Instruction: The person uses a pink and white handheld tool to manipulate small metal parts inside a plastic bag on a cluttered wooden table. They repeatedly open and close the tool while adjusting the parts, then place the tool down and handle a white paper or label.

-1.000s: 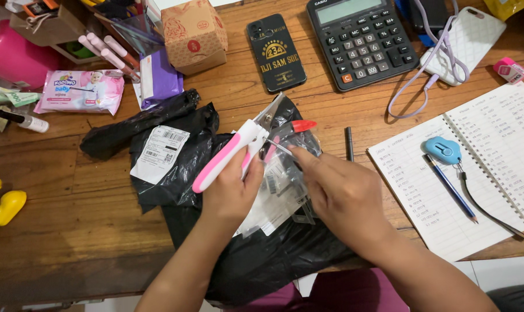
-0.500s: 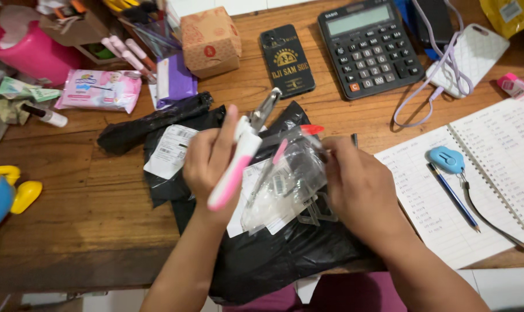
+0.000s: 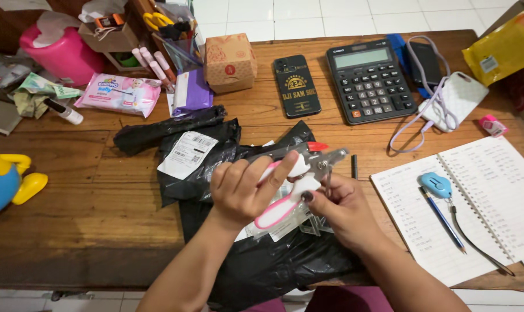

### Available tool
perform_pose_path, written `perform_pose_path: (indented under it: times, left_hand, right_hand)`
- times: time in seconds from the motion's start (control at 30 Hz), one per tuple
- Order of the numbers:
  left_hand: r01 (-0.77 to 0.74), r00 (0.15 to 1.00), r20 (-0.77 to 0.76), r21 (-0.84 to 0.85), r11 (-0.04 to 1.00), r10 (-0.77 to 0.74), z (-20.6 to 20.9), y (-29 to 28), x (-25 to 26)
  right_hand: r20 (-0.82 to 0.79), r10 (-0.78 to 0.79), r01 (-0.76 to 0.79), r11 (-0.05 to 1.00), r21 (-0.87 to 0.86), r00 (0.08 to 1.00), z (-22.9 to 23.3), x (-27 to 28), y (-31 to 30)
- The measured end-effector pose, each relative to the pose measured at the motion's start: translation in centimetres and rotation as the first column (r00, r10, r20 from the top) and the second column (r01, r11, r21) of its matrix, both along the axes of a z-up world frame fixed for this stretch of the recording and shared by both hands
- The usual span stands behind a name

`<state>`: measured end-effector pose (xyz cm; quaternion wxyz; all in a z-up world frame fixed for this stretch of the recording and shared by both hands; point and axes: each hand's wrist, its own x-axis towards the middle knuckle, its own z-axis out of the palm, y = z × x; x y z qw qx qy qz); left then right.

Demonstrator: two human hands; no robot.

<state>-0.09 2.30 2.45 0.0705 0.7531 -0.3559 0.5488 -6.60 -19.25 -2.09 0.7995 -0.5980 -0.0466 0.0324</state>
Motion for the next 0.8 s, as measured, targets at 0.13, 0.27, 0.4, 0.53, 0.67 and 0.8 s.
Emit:
perform_pose_path:
  times: [0.13, 0.27, 0.4, 0.53, 0.67, 0.8]
  left_hand:
    - [0.07, 0.942, -0.328, 0.0, 0.998, -0.066, 0.7, -0.5, 0.0]
    - [0.3, 0.731, -0.609, -0.117, 0.947, -0.307, 2.2, -0.9, -0.2]
    - [0.15, 0.836, -0.515, -0.116, 0.982, -0.188, 2.0, -2.7, -1.3]
    - [0.057, 0.752, -0.636, -0.201, 0.978, -0.174, 0.4, -2.9, -1.6]
    - [-0.009, 0.509, -0.775, -0.438, 0.899, -0.373, -0.6, -2.2, -1.3]
    - [0.021, -0.048, -0.46, -0.888, 0.46, -0.887, -1.4, -1.2, 1.0]
  right_hand:
    - [0.042, -0.176, 0.173, 0.983, 0.062, 0.984, 0.1, 0.9, -0.7]
    - [0.105, -0.332, 0.322, 0.941, 0.107, 0.937, 1.1, 1.6, -1.7]
    - [0.069, -0.309, 0.316, 0.939, -0.136, 0.948, 1.5, 0.8, -0.5]
    - [0.317, -0.245, 0.361, 0.848, -0.388, 0.916, 0.6, 0.2, 0.9]
    - [0.481, -0.28, 0.497, 0.763, -0.414, 0.831, 2.3, -0.7, 0.5]
    - [0.436, -0.305, 0.485, 0.779, -0.398, 0.847, 4.1, -0.9, 0.4]
